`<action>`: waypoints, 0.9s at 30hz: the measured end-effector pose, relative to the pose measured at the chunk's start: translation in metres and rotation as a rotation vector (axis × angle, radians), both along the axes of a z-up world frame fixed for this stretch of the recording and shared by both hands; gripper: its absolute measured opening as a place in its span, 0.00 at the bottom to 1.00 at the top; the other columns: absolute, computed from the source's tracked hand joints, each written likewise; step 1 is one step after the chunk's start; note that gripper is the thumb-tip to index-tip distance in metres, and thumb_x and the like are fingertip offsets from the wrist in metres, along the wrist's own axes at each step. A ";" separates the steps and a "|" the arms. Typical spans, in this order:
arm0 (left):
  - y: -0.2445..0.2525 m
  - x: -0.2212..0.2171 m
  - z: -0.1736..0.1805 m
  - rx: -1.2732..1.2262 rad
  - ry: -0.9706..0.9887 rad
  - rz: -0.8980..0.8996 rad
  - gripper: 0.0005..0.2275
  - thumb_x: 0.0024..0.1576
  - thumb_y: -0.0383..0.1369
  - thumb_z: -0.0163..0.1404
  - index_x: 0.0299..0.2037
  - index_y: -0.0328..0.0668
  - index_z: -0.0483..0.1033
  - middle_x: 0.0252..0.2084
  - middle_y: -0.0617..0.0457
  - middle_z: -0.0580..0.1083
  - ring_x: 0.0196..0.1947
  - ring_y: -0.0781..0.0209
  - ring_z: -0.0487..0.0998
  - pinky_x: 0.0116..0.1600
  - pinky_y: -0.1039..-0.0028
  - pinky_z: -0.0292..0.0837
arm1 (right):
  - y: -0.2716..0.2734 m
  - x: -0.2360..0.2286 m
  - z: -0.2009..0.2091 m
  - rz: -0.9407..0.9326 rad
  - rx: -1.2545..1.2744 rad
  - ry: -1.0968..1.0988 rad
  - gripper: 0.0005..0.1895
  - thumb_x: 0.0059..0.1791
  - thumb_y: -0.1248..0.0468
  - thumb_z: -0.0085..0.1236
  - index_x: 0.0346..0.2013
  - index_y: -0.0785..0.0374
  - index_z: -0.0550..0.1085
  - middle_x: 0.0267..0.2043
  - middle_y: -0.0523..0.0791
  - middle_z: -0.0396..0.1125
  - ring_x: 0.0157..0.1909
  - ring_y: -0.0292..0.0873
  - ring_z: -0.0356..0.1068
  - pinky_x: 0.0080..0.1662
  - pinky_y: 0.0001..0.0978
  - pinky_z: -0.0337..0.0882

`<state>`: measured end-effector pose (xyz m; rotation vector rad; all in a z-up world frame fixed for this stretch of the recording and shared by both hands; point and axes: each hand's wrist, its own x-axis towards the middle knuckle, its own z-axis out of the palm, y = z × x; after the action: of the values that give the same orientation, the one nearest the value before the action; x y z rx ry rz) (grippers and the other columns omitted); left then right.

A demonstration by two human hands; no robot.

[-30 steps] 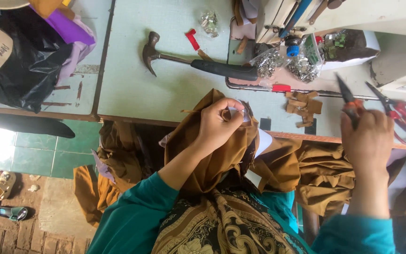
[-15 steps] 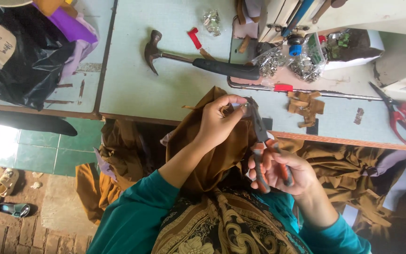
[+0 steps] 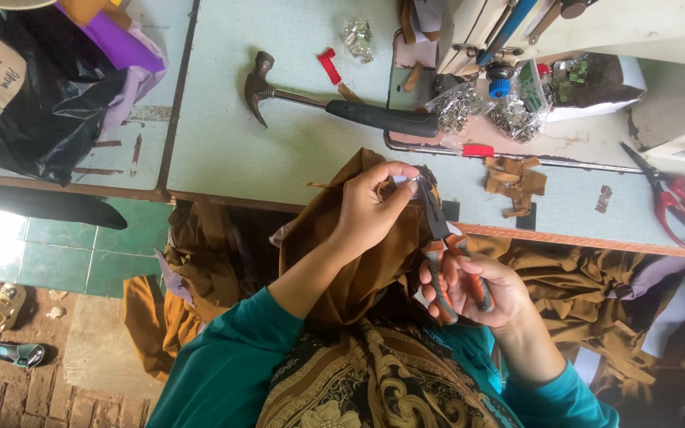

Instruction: Trimming excess fabric with scissors and flattening seams with a hammer on a garment

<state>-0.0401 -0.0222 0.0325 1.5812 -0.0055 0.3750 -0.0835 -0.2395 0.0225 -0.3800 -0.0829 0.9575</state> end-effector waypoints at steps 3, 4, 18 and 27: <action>0.001 -0.003 0.001 0.003 0.000 -0.005 0.08 0.52 0.23 0.59 0.41 0.41 0.84 0.37 0.47 0.82 0.41 0.63 0.82 0.48 0.71 0.76 | 0.003 0.003 0.006 -0.004 -0.014 -0.010 0.18 0.55 0.62 0.46 0.33 0.79 0.72 0.41 0.68 0.70 0.47 0.72 0.74 0.43 0.68 0.75; 0.001 -0.003 0.000 0.003 0.000 -0.003 0.08 0.52 0.23 0.59 0.41 0.41 0.84 0.37 0.47 0.82 0.41 0.63 0.82 0.48 0.71 0.76 | 0.003 0.003 0.006 -0.001 -0.014 -0.010 0.18 0.55 0.62 0.46 0.33 0.79 0.72 0.41 0.68 0.70 0.47 0.72 0.74 0.43 0.68 0.75; -0.001 0.009 -0.031 0.037 0.098 0.062 0.11 0.48 0.23 0.59 0.39 0.47 0.86 0.31 0.50 0.81 0.32 0.74 0.74 0.37 0.75 0.73 | -0.001 0.016 -0.009 -0.107 -0.476 -0.286 0.21 0.58 0.61 0.47 0.28 0.78 0.70 0.24 0.68 0.71 0.27 0.65 0.79 0.17 0.41 0.75; -0.002 0.009 -0.039 0.036 0.170 0.091 0.11 0.45 0.26 0.61 0.37 0.50 0.87 0.31 0.49 0.81 0.31 0.70 0.78 0.36 0.74 0.74 | 0.001 0.027 0.025 0.099 -1.310 -0.740 0.16 0.54 0.60 0.54 0.30 0.72 0.78 0.24 0.54 0.77 0.28 0.51 0.80 0.28 0.39 0.77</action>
<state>-0.0308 -0.0246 -0.0064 1.6484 0.1922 0.3118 -0.0563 -0.2387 0.0478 -1.9453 -0.1383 0.8138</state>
